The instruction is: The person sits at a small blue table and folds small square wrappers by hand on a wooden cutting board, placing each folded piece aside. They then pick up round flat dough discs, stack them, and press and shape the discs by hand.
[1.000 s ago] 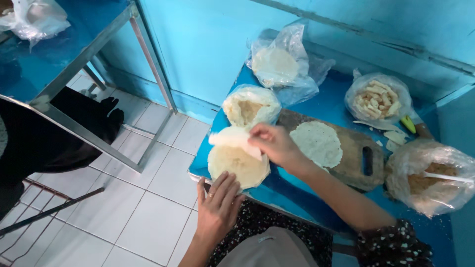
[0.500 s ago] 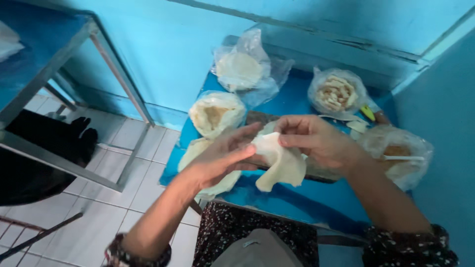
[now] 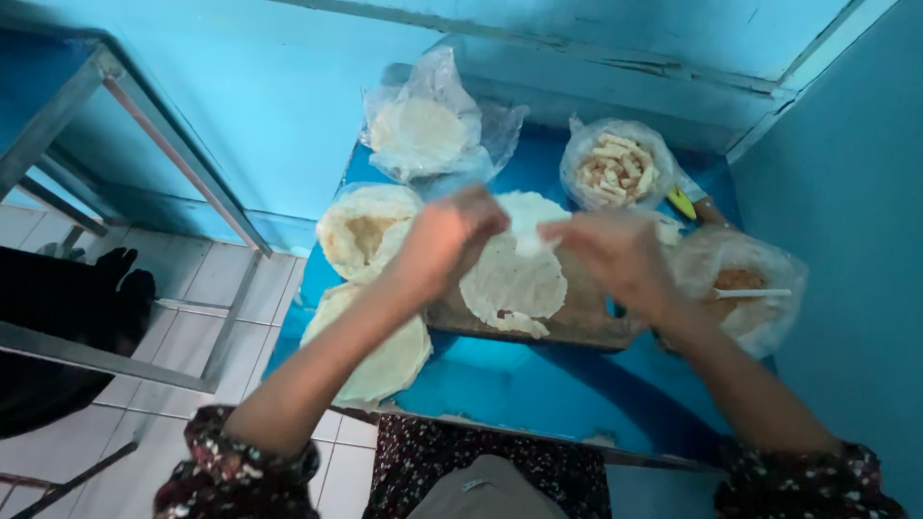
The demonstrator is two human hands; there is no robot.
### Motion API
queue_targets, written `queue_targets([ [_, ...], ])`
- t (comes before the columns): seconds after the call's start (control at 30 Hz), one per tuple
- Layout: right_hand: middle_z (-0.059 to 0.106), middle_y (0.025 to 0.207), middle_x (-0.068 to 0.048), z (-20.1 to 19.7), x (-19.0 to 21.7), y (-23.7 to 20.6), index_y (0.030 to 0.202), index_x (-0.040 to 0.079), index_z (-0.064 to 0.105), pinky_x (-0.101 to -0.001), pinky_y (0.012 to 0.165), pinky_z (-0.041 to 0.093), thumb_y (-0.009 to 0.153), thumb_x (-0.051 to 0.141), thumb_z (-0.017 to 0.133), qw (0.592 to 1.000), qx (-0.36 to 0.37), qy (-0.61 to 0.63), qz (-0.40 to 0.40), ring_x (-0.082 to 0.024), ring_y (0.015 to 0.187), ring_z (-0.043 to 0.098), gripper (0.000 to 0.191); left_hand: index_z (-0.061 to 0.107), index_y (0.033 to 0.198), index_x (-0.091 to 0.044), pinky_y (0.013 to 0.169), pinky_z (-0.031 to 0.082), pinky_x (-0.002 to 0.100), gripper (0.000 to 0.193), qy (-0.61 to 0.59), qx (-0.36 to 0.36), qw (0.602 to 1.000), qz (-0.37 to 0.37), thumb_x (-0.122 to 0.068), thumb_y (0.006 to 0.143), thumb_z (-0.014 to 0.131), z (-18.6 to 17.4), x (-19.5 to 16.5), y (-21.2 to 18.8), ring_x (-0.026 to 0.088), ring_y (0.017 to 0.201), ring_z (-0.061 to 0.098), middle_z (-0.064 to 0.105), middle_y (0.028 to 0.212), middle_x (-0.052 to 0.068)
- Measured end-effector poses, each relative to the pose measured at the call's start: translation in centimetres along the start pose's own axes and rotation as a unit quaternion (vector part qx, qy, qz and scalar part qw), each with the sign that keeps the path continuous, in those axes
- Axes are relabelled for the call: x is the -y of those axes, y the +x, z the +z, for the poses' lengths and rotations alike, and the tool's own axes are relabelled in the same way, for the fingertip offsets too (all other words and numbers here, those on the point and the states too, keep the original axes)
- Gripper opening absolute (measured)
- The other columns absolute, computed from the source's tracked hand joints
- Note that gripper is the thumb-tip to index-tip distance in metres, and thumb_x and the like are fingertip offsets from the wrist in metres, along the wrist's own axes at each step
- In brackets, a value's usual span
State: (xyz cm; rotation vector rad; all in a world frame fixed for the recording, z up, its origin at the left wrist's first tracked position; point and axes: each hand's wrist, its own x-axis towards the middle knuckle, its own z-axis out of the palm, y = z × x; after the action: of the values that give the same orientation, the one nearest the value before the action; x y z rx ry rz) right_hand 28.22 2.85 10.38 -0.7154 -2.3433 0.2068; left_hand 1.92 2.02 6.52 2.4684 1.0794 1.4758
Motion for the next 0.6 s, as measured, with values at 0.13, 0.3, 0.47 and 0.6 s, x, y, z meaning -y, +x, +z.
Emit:
queue_targets([
  [0.13, 0.076, 0.089, -0.006, 2.6, 0.8, -2.6, 0.100, 0.018, 0.080, -0.0408, 0.070, 0.057, 0.078, 0.014, 0.078, 0.985, 0.075, -0.147, -0.044, -0.027, 0.082, 0.073, 0.022, 0.070, 0.096, -0.006, 0.090, 0.048, 0.045, 0.031, 0.099, 0.106, 0.983, 0.111, -0.014, 0.066, 0.066, 0.8, -1.1, -4.7, 0.029, 0.095, 0.064, 0.066, 0.096, 0.010],
  [0.3, 0.077, 0.108, -0.005, 3.5, 1.2, -3.6, 0.102, 0.011, 0.074, -0.0407, 0.087, 0.059, 0.083, 0.019, 0.078, 0.985, 0.036, -0.120, -0.121, -0.022, 0.098, 0.074, 0.021, 0.065, 0.095, -0.007, 0.101, 0.047, 0.047, 0.016, 0.177, 0.122, 0.967, 0.138, -0.016, 0.081, 0.065, 0.9, -1.9, -6.9, 0.025, 0.096, 0.064, 0.058, 0.092, 0.007],
  [0.47, 0.077, 0.106, -0.004, 3.8, 1.5, -3.8, 0.099, 0.012, 0.076, -0.0413, 0.088, 0.058, 0.083, 0.018, 0.078, 0.983, 0.031, -0.130, -0.122, -0.022, 0.097, 0.074, 0.018, 0.066, 0.101, -0.004, 0.107, 0.045, 0.052, 0.022, 0.197, 0.108, 0.960, 0.168, -0.014, 0.082, 0.064, 0.5, -2.5, -6.6, 0.022, 0.096, 0.064, 0.056, 0.091, 0.006],
  [0.6, 0.077, 0.108, -0.002, 3.7, 1.0, -4.3, 0.098, 0.012, 0.076, -0.0410, 0.090, 0.058, 0.083, 0.016, 0.079, 0.989, 0.034, -0.106, -0.102, -0.020, 0.099, 0.074, 0.015, 0.067, 0.103, -0.004, 0.108, 0.044, 0.054, 0.024, 0.162, 0.113, 0.966, 0.164, -0.014, 0.082, 0.064, 0.7, -2.4, -6.7, 0.023, 0.099, 0.065, 0.061, 0.097, 0.007],
])
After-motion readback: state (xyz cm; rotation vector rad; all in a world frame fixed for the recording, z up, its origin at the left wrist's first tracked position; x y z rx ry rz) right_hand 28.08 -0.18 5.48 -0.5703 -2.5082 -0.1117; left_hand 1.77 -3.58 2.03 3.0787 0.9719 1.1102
